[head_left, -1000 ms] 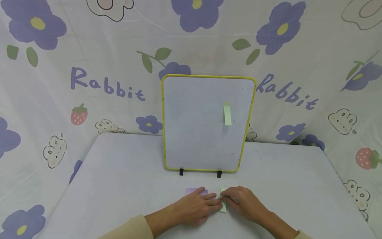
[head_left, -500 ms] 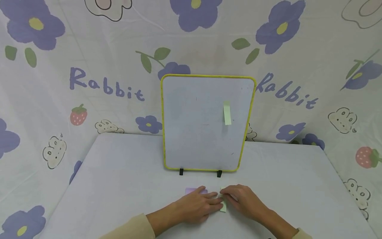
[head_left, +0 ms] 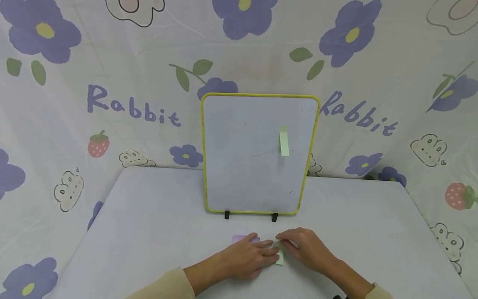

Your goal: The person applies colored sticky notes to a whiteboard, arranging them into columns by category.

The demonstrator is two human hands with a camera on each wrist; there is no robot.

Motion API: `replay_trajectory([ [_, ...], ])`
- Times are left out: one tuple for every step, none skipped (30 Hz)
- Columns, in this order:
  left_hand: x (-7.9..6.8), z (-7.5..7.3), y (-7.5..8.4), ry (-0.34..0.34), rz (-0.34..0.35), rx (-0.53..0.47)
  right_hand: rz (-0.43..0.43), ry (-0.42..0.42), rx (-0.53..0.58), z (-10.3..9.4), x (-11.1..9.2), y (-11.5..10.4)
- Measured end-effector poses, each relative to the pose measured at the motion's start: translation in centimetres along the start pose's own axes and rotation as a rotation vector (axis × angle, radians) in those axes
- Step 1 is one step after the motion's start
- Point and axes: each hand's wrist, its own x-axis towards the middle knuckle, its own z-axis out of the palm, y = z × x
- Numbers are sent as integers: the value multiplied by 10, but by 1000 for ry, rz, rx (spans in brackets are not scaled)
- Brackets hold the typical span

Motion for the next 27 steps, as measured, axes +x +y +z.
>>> replay_trajectory([
  [0, 0, 0, -2, 0, -3, 10, -4, 6, -1, 1, 0],
  [0, 1, 0, -3, 0, -6, 17, -6, 12, -2, 2, 0],
  [1, 1, 0, -4, 0, -9, 22, -7, 18, -4, 3, 0],
  [1, 1, 0, -5, 1, -11, 27, -6, 22, -5, 5, 1],
  [1, 1, 0, -6, 1, -13, 25, -1, 22, -6, 6, 1],
  [1, 1, 0, -7, 2, -18, 24, 5, 23, -8, 7, 2],
  [2, 1, 0, -8, 4, -22, 21, 9, 22, -10, 9, 2],
  [2, 1, 0, -10, 4, -28, 18, 13, 20, -12, 11, 2],
  [2, 1, 0, -13, 4, -33, 19, 12, 16, -14, 13, 3],
  [2, 1, -1, -17, 5, -38, 17, 13, 11, -16, 15, 3],
  [2, 1, -1, -21, 4, -44, 14, 12, 5, -17, 17, 4],
  [3, 1, -1, -25, 4, -48, 16, 10, 0, -20, 19, 4],
  [3, 2, -1, -28, 4, -52, 13, 14, -11, -22, 22, 4],
  [3, 2, -1, -31, 3, -57, 16, 18, -23, -24, 24, 5],
  [3, 2, -1, -33, 2, -60, 24, 21, -38, -26, 27, 5],
  [3, 2, -1, -36, 2, -64, 28, 29, -51, -28, 29, 5],
  [4, 2, -1, -37, 2, -66, 36, 36, -65, -30, 32, 5],
  [4, 2, -1, -38, 1, -66, 43, 45, -77, -32, 34, 5],
  [4, 2, -1, -38, 2, -67, 43, 57, -90, -34, 37, 4],
  [4, 2, -1, -40, 1, -67, 44, 68, -99, -35, 39, 4],
  [4, 2, -1, -41, 1, -66, 39, 80, -106, -37, 41, 4],
  [4, 1, -1, -42, 1, -65, 25, 99, -110, -38, 44, 4],
  [4, 1, -1, -44, 1, -62, 11, 118, -116, -39, 46, 4],
  [4, 1, -1, -43, 1, -59, -7, 140, -122, -40, 49, 5],
  [4, 0, -1, -40, 2, -53, -27, 166, -127, -40, 52, 5],
  [3, 0, -1, -39, 2, -51, -44, 191, -132, -41, 55, 6],
  [3, -1, -1, -36, 3, -44, -63, 220, -138, -42, 57, 7],
])
